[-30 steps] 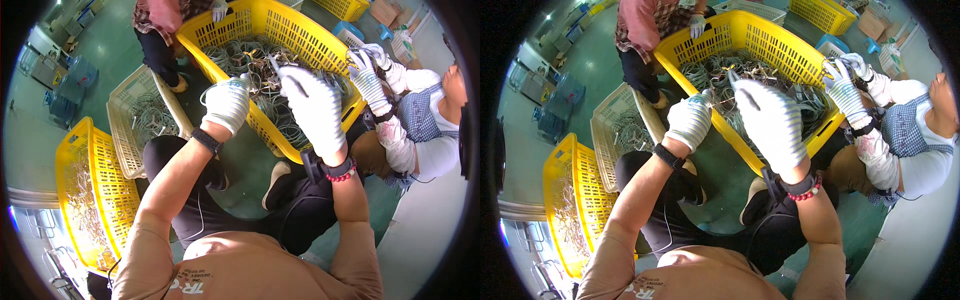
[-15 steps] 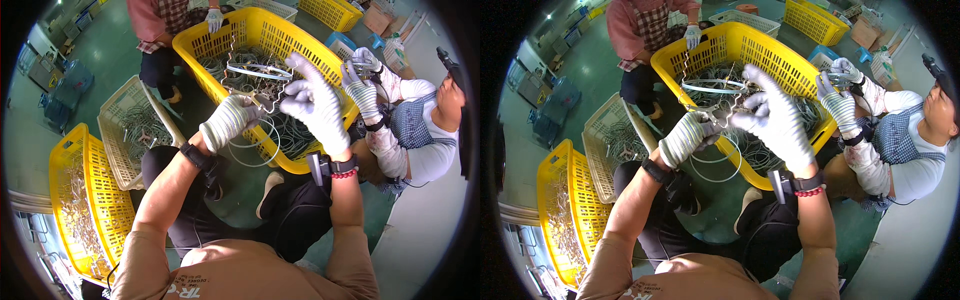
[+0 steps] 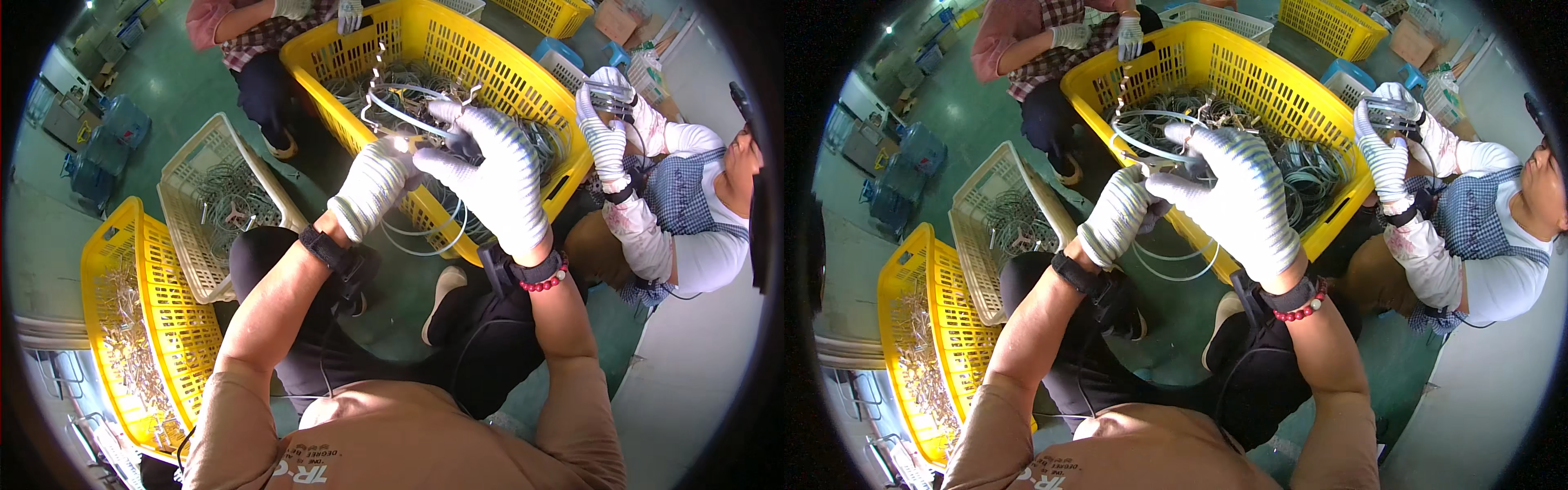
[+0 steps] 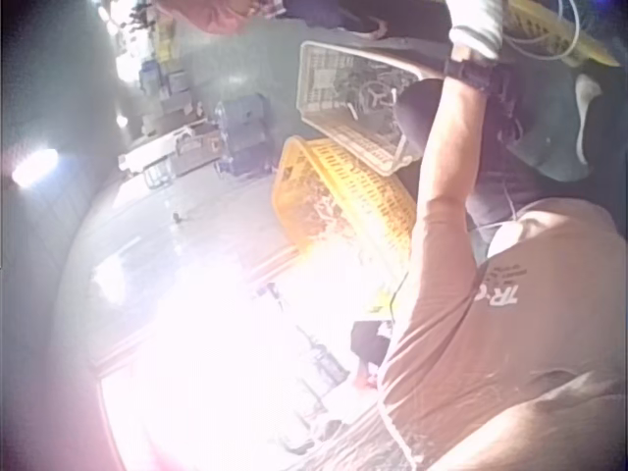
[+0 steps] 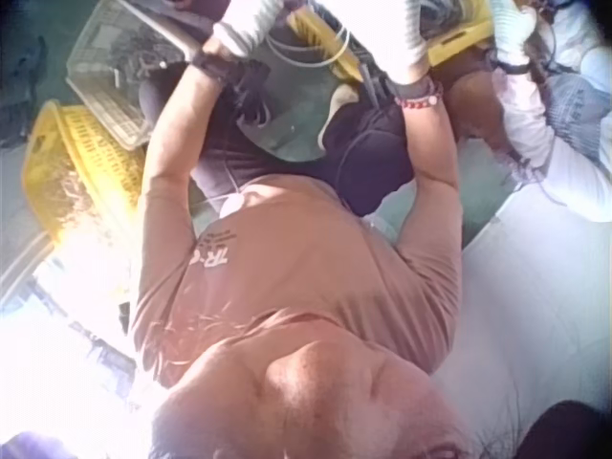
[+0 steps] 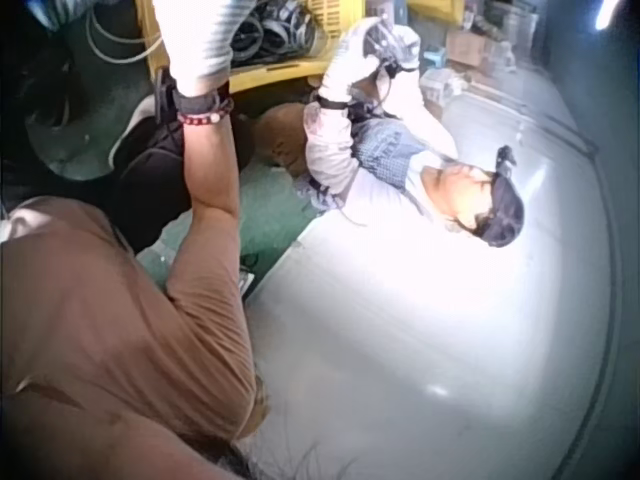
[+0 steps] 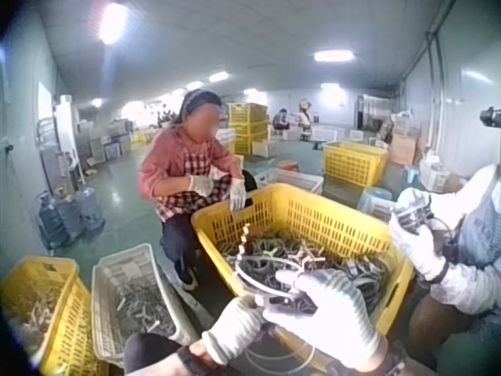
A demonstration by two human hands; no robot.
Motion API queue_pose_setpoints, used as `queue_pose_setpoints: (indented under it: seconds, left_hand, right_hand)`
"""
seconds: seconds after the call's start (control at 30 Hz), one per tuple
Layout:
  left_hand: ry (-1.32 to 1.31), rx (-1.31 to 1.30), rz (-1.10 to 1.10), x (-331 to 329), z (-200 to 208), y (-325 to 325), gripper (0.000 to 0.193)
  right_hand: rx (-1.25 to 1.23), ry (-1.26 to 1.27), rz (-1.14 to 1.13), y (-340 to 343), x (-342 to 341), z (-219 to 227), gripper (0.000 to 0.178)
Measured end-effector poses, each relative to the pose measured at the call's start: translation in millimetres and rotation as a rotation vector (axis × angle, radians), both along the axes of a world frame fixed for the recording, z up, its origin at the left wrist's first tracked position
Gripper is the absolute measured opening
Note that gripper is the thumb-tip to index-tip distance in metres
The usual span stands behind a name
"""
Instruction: The person is manually assembling metal wire components and placing them into baskets in a factory setting.
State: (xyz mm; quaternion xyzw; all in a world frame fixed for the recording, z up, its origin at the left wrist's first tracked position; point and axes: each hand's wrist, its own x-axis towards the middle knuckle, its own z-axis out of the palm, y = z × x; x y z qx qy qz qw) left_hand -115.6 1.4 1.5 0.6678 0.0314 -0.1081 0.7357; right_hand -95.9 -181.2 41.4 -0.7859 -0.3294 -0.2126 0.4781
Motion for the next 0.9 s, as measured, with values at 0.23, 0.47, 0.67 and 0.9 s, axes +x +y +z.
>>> queue_pose_setpoints:
  seconds: [0.23, 0.47, 0.67, 0.9]
  left_hand:
    - [0.063, -0.475, -0.324, -6, 25, 8, 0.030]
    - [0.183, -0.637, -0.361, -9, 18, 15, 0.027]
    - [0.087, -0.589, -0.372, -10, 18, 14, 0.028]
    - [-0.085, -0.405, 0.078, -2, 12, 21, 0.023]
  right_hand:
    - [0.173, 0.563, 0.104, -41, 23, 14, 0.080]
    - [0.079, 0.465, 0.273, -29, 23, 5, 0.070]
    - [0.031, 0.182, -0.013, -19, 16, -3, 0.045]
    - [-0.028, 0.557, 0.054, -41, -1, 14, 0.020]
